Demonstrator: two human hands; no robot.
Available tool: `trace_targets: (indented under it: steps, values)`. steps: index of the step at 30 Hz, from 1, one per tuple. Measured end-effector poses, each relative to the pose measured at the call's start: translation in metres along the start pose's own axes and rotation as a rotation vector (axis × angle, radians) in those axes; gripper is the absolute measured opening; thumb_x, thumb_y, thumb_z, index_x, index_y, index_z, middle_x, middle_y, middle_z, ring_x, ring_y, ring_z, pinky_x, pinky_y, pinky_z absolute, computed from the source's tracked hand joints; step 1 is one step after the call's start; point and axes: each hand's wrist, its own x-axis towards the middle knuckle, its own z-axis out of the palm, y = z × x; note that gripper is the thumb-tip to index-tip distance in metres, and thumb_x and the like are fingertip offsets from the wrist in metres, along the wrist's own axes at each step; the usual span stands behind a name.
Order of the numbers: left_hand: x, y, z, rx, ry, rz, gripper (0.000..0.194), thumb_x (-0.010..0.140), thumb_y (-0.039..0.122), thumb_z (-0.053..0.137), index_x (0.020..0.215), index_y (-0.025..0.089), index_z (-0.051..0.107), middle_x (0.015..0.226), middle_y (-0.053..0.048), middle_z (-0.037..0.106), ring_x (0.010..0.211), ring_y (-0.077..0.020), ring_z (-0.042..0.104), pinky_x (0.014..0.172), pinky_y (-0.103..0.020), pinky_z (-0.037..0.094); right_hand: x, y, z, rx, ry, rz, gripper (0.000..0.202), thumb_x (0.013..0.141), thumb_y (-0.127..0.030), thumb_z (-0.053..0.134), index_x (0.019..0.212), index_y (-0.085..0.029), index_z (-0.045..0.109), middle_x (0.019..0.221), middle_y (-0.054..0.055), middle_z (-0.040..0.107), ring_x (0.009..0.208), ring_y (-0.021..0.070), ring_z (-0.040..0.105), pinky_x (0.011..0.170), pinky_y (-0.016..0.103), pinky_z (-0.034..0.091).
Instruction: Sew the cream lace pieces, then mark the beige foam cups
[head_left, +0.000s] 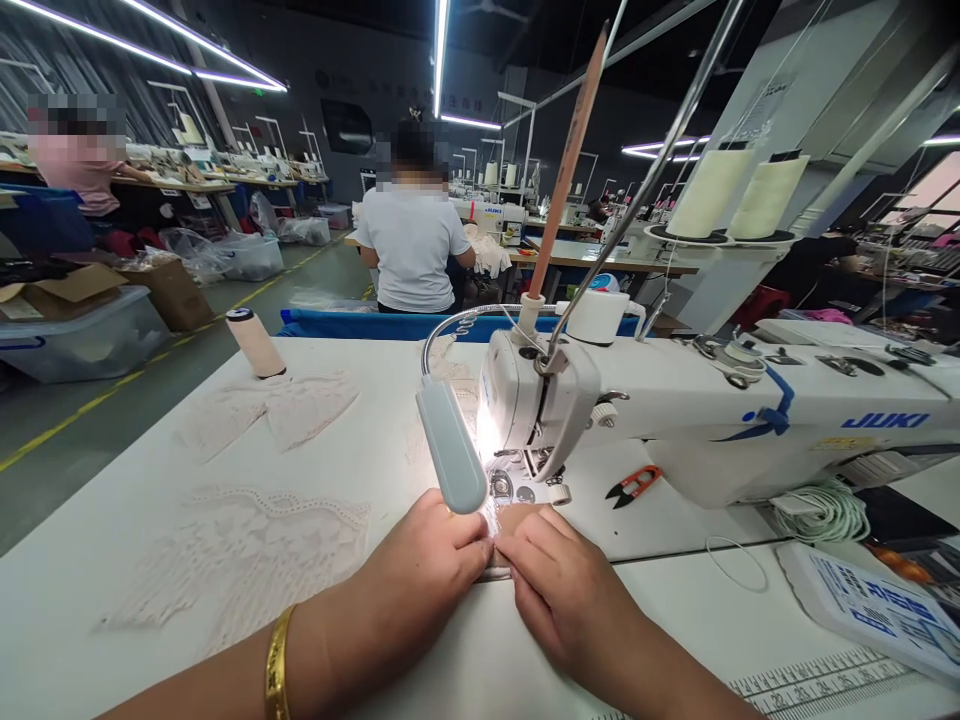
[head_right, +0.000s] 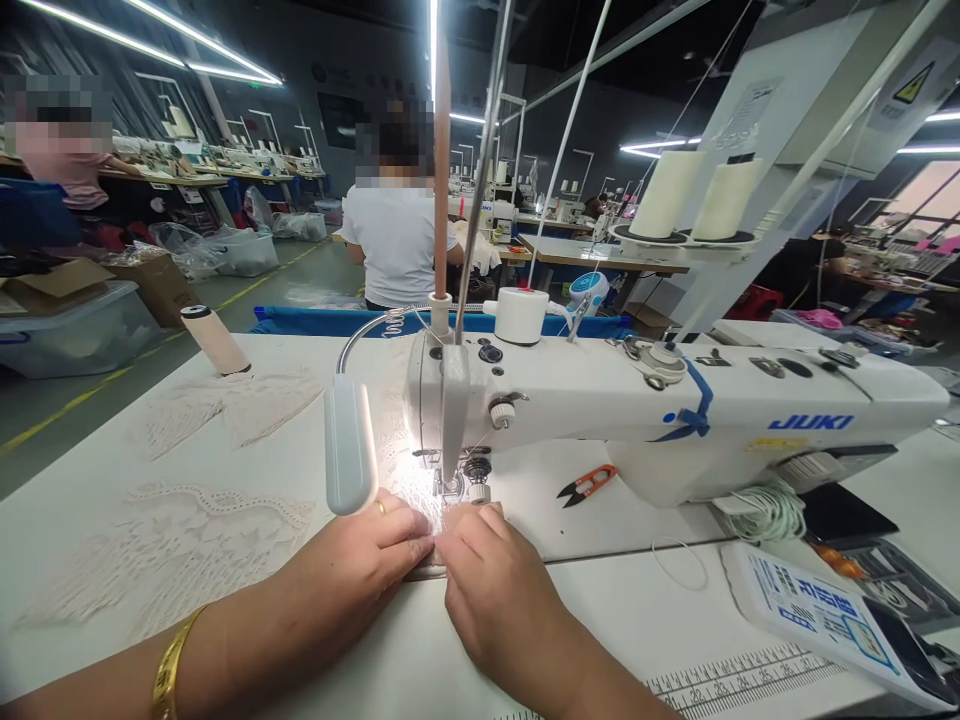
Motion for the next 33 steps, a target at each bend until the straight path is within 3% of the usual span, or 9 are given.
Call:
trace_targets:
  steps: [5,9,15,22,30,33]
  values:
    - [-0.007,-0.004,0.003,0.026,-0.031,0.027,0.018,0.088,0.001,0.054,0.086,0.019,0.06,0.083,-0.001,0.067,0.073,-0.0185,0.057,0.062,-0.033,0.039,-0.001,0.002,0.009,-0.112,0.05,-0.085,0.031,0.091,0.002,0.043,0.102,-0.016,0.066,0.081,0.005,0.054,0.074,0.0219,0.042,0.064,0.034,0.039]
    - [-0.008,-0.004,0.004,0.056,-0.011,0.046,0.018,0.089,0.002,0.056,0.088,0.019,0.06,0.082,-0.001,0.069,0.072,-0.018,0.059,0.062,-0.032,0.04,-0.001,0.005,0.014,-0.14,0.084,-0.121,0.033,0.089,0.003,0.044,0.108,-0.015,0.064,0.083,0.006,0.055,0.075,0.0223,0.044,0.064,0.034,0.04]
    - [-0.001,0.0,-0.003,0.038,-0.01,-0.011,0.019,0.091,0.001,0.053,0.088,0.019,0.059,0.083,-0.001,0.068,0.073,-0.0179,0.061,0.065,-0.032,0.044,0.004,0.006,0.013,-0.144,0.072,-0.079,0.031,0.088,0.002,0.043,0.102,-0.017,0.063,0.084,0.006,0.057,0.076,0.0232,0.048,0.062,0.033,0.042]
    - [0.014,0.002,-0.012,0.03,0.097,0.009,0.026,0.101,0.006,0.043,0.085,0.019,0.059,0.081,-0.001,0.07,0.07,-0.0165,0.061,0.068,-0.033,0.049,0.01,0.012,0.017,-0.165,0.032,-0.015,0.03,0.091,-0.001,0.043,0.103,-0.018,0.064,0.084,0.006,0.061,0.074,0.0235,0.051,0.061,0.035,0.044]
    - [0.008,-0.009,-0.002,0.015,0.027,-0.019,0.027,0.075,-0.004,0.051,0.089,0.019,0.056,0.088,-0.002,0.069,0.077,-0.0193,0.062,0.071,-0.034,0.05,0.012,0.012,0.02,-0.216,0.043,0.009,0.028,0.092,-0.003,0.043,0.1,-0.02,0.064,0.081,0.006,0.062,0.07,0.0237,0.054,0.057,0.035,0.043]
    - [0.007,-0.011,0.001,0.019,0.051,-0.014,0.025,0.077,-0.002,0.05,0.087,0.019,0.055,0.085,-0.002,0.069,0.076,-0.0191,0.061,0.071,-0.034,0.05,0.013,0.012,0.019,-0.223,0.055,0.005,0.03,0.093,-0.004,0.043,0.106,-0.018,0.066,0.083,0.007,0.064,0.071,0.0245,0.057,0.057,0.035,0.045]
